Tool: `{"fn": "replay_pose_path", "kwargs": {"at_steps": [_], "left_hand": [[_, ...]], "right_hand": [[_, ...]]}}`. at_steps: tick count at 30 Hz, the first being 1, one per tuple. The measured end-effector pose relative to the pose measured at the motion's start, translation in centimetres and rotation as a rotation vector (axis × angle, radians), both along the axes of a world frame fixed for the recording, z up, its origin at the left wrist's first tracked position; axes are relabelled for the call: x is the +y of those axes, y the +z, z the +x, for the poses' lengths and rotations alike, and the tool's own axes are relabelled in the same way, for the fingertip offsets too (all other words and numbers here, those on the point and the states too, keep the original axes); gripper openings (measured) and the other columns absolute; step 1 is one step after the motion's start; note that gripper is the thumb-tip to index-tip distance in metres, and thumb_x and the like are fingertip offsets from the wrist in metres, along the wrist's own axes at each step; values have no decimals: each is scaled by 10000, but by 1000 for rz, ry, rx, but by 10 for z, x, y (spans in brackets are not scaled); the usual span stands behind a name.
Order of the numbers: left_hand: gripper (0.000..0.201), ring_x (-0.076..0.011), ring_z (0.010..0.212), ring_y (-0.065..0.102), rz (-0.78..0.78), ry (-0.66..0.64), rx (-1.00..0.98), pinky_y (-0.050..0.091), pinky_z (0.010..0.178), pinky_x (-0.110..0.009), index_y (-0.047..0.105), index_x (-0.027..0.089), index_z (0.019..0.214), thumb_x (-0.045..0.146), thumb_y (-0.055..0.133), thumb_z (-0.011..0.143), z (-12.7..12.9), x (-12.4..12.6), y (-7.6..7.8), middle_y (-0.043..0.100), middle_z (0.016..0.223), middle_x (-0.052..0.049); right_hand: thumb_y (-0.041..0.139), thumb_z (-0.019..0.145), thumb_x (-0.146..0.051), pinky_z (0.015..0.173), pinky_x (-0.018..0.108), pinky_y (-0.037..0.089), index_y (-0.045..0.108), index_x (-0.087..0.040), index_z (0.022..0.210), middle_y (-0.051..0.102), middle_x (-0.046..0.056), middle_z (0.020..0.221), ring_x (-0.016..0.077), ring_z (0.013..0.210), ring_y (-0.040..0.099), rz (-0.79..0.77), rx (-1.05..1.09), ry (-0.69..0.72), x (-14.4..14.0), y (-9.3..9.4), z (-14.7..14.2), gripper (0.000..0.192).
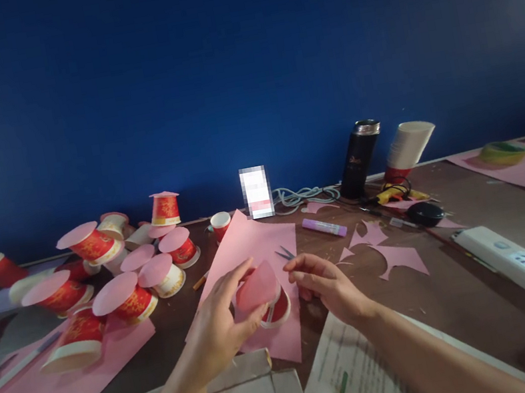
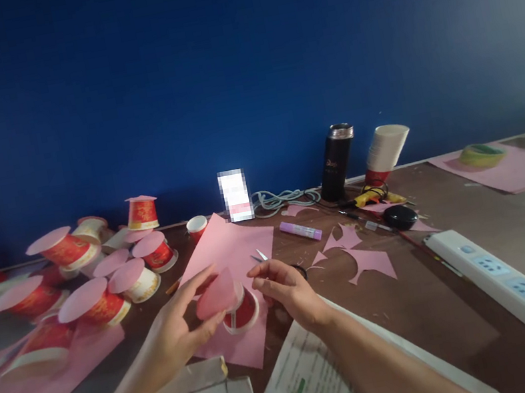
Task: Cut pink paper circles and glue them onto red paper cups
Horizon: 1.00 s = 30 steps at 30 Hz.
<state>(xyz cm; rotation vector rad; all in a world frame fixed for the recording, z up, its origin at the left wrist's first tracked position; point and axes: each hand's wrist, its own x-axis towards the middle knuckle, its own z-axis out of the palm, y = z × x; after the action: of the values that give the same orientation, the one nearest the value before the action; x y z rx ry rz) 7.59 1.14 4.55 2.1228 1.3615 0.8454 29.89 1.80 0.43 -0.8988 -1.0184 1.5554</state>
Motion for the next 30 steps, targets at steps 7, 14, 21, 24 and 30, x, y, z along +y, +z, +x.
{"fn": "replay_pose_path", "kwargs": {"at_steps": [7,14,21,24,30], "left_hand": [[612,-221,1292,480,-12,-58,17,401,1080,-378,437,300,1383,334,634,804,2,1,-4,508,1418,-30],[611,-237,1284,481,34,-92,18,397,1078,-415,437,289,1384,307,630,805,4,0,-4,505,1415,-53],[606,-240,1275,482,76,-108,35,402,1067,-421,443,293,1374,316,643,802,6,-2,-3,510,1406,-56],[612,-235,1268,485,84,-117,40,400,1067,-420,437,288,1376,321,647,802,5,-1,-4,517,1398,-59],[588,-224,1259,487,70,-110,-6,381,1074,-412,458,287,1363,287,640,804,6,-2,-4,537,1378,-53]], "right_hand": [[682,779,-492,443,202,246,653,-180,875,515,-37,657,56,492,411,40,-142,-52,0,5,-5,328],[673,766,-550,446,216,207,601,-165,781,423,-64,548,61,470,338,72,-204,-54,-1,7,-10,392],[701,744,-542,476,230,212,555,-169,686,406,-64,533,69,488,340,101,-245,-80,-2,9,-11,404],[719,734,-520,477,231,213,579,-168,697,415,-63,529,69,490,342,82,-214,-69,-2,8,-12,381],[737,740,-450,475,224,215,603,-165,711,433,-61,506,65,477,337,54,-164,-53,-1,1,-14,316]]}}
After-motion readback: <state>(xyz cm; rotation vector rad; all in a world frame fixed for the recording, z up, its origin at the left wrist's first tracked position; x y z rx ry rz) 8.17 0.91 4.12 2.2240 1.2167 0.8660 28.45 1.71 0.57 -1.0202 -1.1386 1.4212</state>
